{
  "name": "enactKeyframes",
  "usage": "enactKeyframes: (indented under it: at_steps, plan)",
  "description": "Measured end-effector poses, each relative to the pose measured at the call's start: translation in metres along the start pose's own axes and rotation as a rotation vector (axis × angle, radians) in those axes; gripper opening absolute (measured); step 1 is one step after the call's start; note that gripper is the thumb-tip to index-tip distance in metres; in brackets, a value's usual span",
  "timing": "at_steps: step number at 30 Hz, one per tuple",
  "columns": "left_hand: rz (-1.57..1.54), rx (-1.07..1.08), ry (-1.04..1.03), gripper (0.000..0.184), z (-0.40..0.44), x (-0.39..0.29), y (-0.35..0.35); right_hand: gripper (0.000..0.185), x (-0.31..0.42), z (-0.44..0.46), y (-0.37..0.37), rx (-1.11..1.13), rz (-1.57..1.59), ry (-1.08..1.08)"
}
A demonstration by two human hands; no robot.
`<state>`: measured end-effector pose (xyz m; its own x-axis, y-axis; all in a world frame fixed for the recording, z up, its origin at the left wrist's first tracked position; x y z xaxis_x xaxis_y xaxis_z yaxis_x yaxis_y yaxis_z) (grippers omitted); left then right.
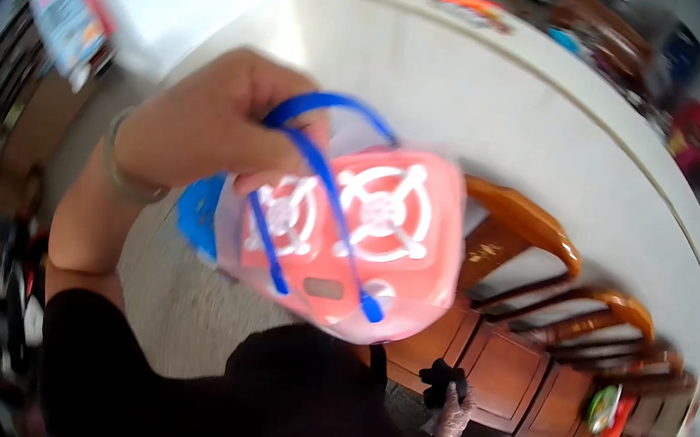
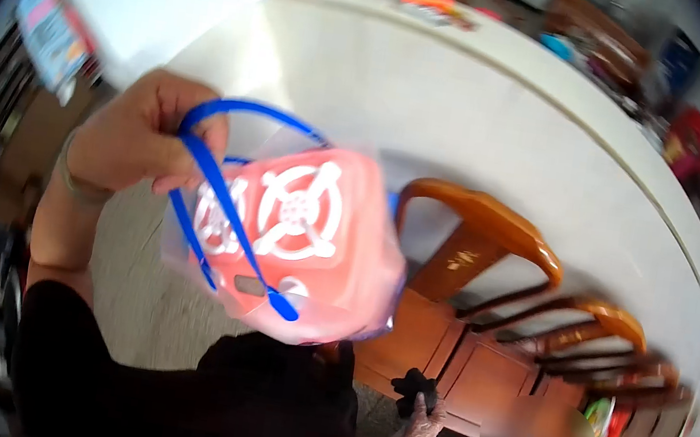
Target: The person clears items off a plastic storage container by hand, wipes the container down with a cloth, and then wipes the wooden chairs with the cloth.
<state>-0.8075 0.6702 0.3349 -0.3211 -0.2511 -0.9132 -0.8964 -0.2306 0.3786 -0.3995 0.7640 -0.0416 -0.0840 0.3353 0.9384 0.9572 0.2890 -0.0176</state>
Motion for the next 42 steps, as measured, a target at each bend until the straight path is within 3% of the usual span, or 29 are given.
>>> enactKeyframes:
  at_steps: [8,11,13,15,18,20,23,26,30,32,37,40,42]
  plan:
    - [0.018,-0.554,0.257,0.008,-0.139,0.044,0.050,0.018,0.014,0.086,-0.034,0.446,-0.155,0.006]
    - [-0.093,-0.728,0.264,0.010,-0.185,0.088,0.089,0.018,0.018,0.106,-0.043,0.366,-0.107,0.082]
    - [-0.366,-0.938,0.286,0.012,-0.217,0.139,0.121,0.018,0.016,0.109,-0.053,0.331,-0.066,0.119]
    - [-0.431,-0.975,0.350,0.013,-0.235,0.202,0.151,0.021,0.015,0.102,-0.062,0.259,-0.192,0.239]
    - [-0.581,-0.955,0.494,0.003,-0.247,0.313,0.183,0.021,0.021,0.067,-0.098,0.248,-0.339,0.170]
    - [-0.747,-0.911,0.402,0.009,-0.250,0.375,0.199,0.021,0.005,0.054,-0.114,0.231,-0.380,0.191]
    - [-0.990,-1.000,0.406,0.009,-0.245,0.409,0.216,0.020,-0.022,0.031,-0.144,0.261,-0.328,0.200]
    - [-1.111,-1.095,0.387,0.006,-0.247,0.476,0.242,0.018,0.007,-0.014,-0.211,0.242,-0.283,0.108]
    - [-1.054,-1.079,0.321,0.012,-0.221,0.523,0.260,0.020,0.001,-0.031,-0.229,0.222,-0.471,0.231]
    - [-1.131,-1.198,0.153,0.018,-0.198,0.539,0.267,0.021,-0.002,-0.037,-0.231,0.194,-0.434,0.174]
    - [-1.070,-1.103,0.304,0.026,-0.160,0.632,0.249,0.025,0.001,-0.038,-0.235,0.186,-0.641,0.241]
    - [-0.980,-0.949,0.434,0.033,-0.149,0.618,0.250,0.028,0.007,-0.041,-0.234,0.158,-0.670,0.199]
    - [-0.798,-0.889,0.532,0.041,-0.155,0.580,0.245,0.029,0.008,-0.045,-0.234,0.121,-0.464,0.097]
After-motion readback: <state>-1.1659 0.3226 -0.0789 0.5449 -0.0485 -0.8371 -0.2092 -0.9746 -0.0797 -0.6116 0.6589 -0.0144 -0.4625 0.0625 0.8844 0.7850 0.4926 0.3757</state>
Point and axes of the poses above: each hand's wrist, its own z-axis towards the middle knuckle, its own y-axis out of the back of the hand, x = y × z, the point moved 7 cm from there along z, towards the middle knuckle, and after that the axes turned 3 degrees about x, right-handed, at the moved point
